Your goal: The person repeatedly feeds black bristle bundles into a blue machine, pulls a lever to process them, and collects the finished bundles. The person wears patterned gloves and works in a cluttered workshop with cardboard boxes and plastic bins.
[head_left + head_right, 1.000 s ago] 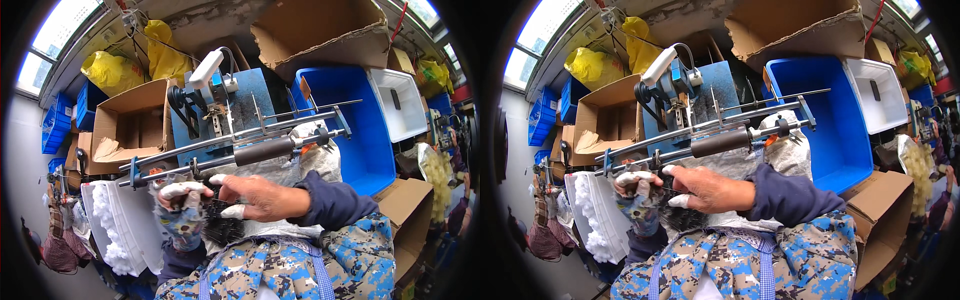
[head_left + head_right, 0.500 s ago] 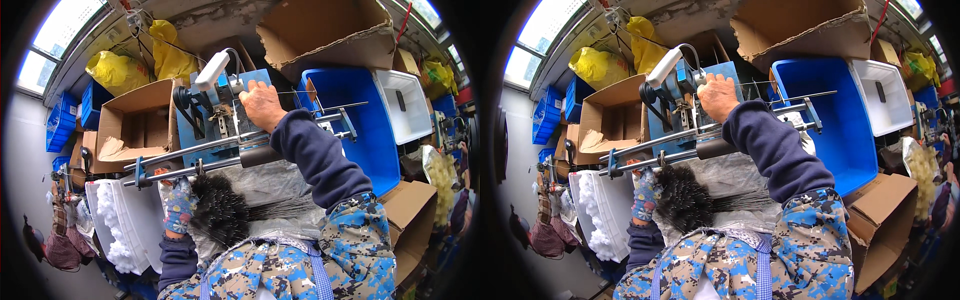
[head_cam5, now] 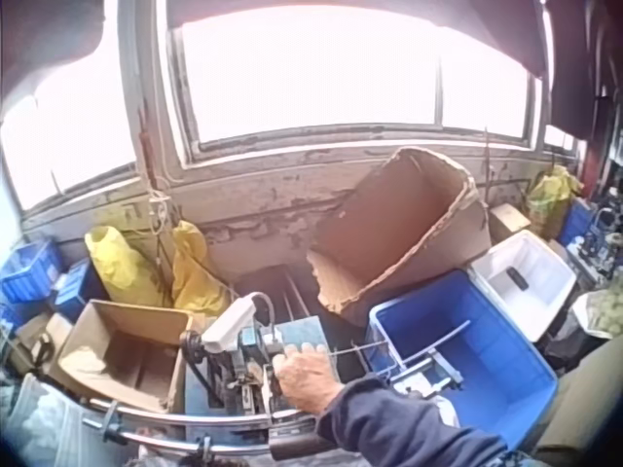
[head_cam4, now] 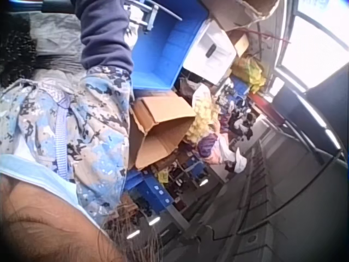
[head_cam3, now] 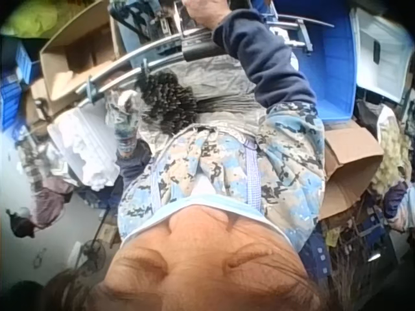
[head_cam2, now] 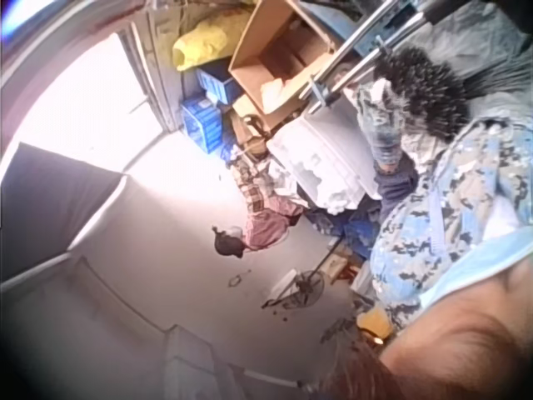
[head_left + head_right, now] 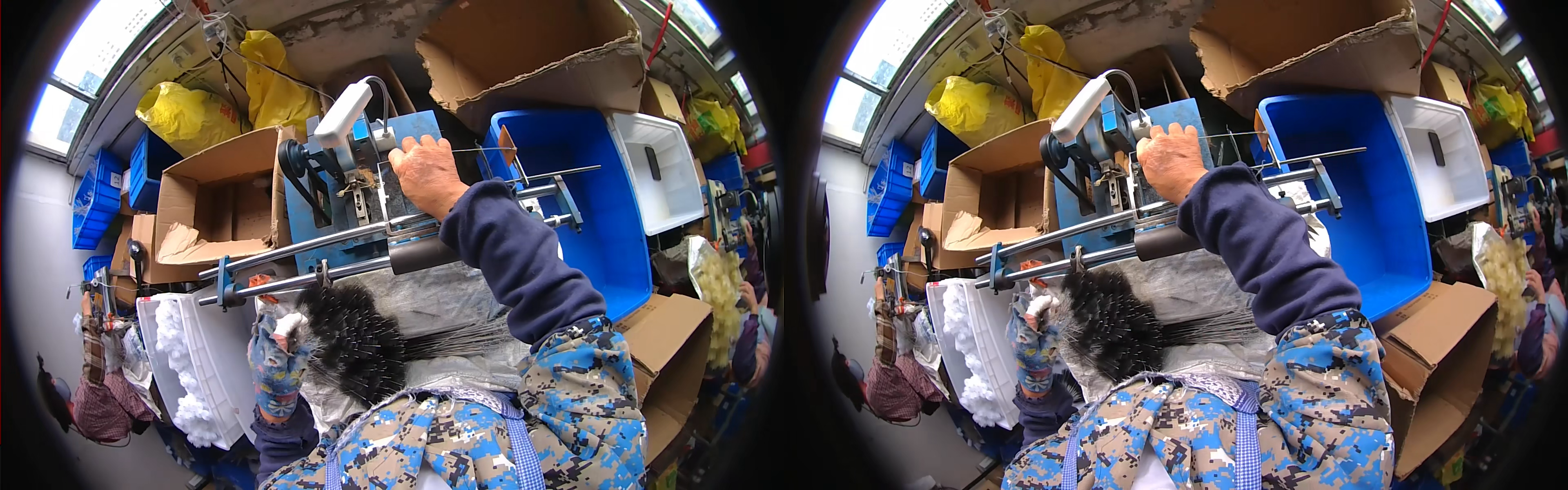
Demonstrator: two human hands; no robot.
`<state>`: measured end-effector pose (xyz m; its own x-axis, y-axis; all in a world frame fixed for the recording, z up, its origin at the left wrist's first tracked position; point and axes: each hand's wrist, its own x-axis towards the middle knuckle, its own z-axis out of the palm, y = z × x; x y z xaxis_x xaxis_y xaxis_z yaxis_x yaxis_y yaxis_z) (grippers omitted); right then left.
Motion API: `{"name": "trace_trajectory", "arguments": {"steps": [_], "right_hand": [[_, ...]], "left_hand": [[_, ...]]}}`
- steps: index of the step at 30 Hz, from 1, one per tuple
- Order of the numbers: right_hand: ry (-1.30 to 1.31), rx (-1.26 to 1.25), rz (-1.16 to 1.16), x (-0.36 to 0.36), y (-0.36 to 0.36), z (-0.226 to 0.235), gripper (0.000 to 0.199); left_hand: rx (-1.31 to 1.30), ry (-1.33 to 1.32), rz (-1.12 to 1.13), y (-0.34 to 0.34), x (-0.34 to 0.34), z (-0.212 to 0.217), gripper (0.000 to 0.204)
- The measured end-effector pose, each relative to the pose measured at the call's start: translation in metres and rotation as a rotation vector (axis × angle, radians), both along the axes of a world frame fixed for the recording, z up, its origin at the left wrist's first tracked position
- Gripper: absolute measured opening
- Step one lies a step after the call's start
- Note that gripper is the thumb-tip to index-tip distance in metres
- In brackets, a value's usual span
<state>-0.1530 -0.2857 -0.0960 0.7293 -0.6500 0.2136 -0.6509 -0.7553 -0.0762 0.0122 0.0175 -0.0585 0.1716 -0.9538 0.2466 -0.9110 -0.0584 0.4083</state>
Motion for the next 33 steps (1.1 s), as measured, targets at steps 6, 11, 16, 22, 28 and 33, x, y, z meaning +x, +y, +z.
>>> {"name": "trace_trajectory", "arguments": {"steps": [6,11,16,22,28,33], "right_hand": [[-0.052,0.045,0.042,-0.002,-0.002,-0.007,0.012],[-0.19,0.173,0.063,-0.001,-0.01,-0.013,0.016],[-0.105,0.201,-0.023,-0.003,-0.012,-0.009,0.018],[-0.138,0.04,-0.03,-0.044,0.011,-0.001,0.053],[-0.111,0.196,-0.054,-0.042,0.013,-0.003,0.058],[-0.033,0.158,-0.103,-0.015,0.005,0.009,0.041]], "left_hand": [[-0.549,0.727,0.098,-0.016,-0.033,0.035,0.084],[-0.511,0.732,0.094,-0.016,-0.032,0.031,0.072],[-0.695,0.621,0.122,-0.02,-0.028,0.052,0.074],[-0.68,0.886,0.014,0.001,-0.001,0.049,0.069],[-0.552,1.305,-0.088,-0.022,-0.023,0.029,0.057],[-0.501,1.239,-0.032,-0.019,-0.02,0.025,0.055]]}}
